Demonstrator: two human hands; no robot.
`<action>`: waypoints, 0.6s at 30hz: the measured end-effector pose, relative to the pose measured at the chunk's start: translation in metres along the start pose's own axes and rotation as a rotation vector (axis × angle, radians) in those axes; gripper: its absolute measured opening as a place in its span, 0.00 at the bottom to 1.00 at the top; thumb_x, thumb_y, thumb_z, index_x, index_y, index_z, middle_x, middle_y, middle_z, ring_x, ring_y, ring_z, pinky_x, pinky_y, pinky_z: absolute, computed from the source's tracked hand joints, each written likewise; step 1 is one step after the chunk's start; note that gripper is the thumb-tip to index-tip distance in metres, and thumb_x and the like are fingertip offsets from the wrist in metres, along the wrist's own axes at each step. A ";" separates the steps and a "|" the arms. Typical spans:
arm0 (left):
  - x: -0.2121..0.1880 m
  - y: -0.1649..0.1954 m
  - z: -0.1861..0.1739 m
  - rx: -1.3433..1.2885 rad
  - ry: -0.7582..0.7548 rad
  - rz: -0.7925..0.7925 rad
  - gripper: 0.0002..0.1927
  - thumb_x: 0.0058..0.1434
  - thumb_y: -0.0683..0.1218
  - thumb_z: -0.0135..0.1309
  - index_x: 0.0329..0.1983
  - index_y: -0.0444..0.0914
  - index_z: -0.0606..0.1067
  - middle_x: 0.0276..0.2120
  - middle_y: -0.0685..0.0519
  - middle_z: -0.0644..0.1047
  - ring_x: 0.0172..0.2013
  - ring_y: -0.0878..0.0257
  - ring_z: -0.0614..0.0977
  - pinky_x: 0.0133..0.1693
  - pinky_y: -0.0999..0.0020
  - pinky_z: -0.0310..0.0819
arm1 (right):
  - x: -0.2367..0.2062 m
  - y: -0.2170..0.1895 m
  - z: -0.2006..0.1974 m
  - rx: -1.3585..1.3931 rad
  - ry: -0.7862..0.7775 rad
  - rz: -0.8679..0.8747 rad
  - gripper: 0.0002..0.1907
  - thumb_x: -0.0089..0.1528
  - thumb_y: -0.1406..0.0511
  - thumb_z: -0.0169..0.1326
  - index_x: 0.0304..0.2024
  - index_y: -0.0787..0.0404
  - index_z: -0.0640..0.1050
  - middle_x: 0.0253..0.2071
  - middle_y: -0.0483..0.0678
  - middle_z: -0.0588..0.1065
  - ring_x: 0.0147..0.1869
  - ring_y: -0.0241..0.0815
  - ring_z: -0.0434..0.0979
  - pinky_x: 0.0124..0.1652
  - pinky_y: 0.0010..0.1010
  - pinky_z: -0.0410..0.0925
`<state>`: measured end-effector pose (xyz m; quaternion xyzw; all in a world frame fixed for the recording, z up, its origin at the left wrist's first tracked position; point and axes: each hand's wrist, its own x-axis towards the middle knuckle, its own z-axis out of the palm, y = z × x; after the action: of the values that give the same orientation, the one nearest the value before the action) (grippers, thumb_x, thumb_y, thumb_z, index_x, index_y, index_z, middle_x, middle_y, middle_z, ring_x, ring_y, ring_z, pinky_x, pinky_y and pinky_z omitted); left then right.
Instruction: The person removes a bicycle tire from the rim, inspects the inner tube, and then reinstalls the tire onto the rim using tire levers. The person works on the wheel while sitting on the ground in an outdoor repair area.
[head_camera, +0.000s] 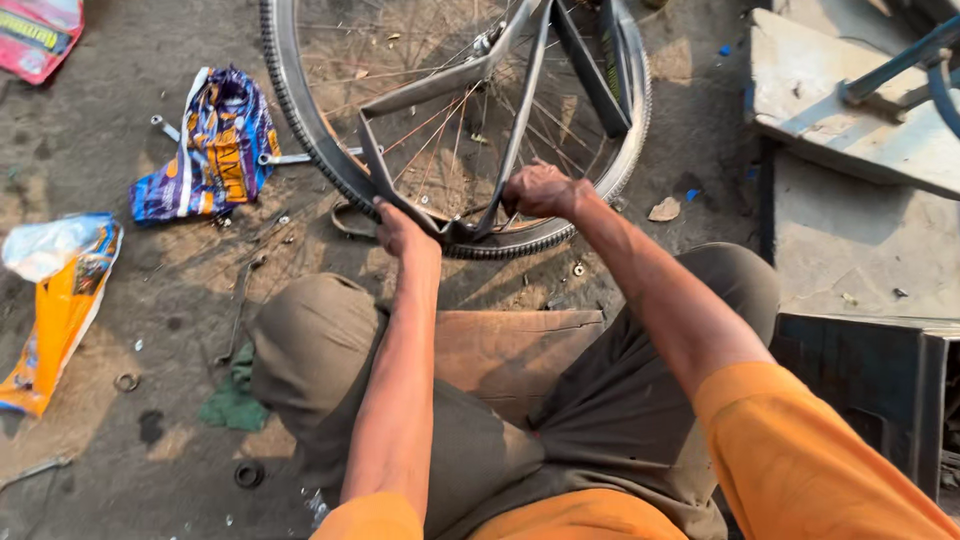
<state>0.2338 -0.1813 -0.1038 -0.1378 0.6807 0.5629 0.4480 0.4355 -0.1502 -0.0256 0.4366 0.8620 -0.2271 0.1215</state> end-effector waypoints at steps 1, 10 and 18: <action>-0.001 0.001 -0.001 0.018 -0.012 0.012 0.47 0.55 0.71 0.54 0.64 0.31 0.67 0.60 0.35 0.72 0.54 0.44 0.78 0.54 0.49 0.75 | 0.002 0.001 0.002 -0.039 -0.036 0.026 0.14 0.65 0.67 0.48 0.38 0.47 0.85 0.33 0.41 0.80 0.37 0.37 0.76 0.56 0.55 0.61; -0.011 0.015 -0.018 0.072 -0.158 0.144 0.45 0.58 0.72 0.50 0.60 0.30 0.70 0.55 0.34 0.74 0.53 0.46 0.79 0.51 0.47 0.74 | -0.008 0.002 0.004 -0.131 0.081 -0.048 0.17 0.66 0.70 0.46 0.40 0.47 0.85 0.27 0.40 0.81 0.27 0.39 0.74 0.54 0.41 0.67; -0.019 0.025 -0.019 -0.032 -0.199 0.193 0.38 0.56 0.64 0.61 0.51 0.25 0.73 0.50 0.32 0.79 0.46 0.44 0.83 0.43 0.49 0.79 | -0.044 -0.030 0.036 -0.280 -0.113 0.212 0.25 0.65 0.79 0.39 0.60 0.55 0.73 0.23 0.46 0.72 0.24 0.38 0.69 0.29 0.41 0.74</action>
<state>0.2183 -0.1961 -0.0740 -0.0224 0.6340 0.6251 0.4547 0.4372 -0.2146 -0.0305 0.4905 0.8260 -0.1149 0.2529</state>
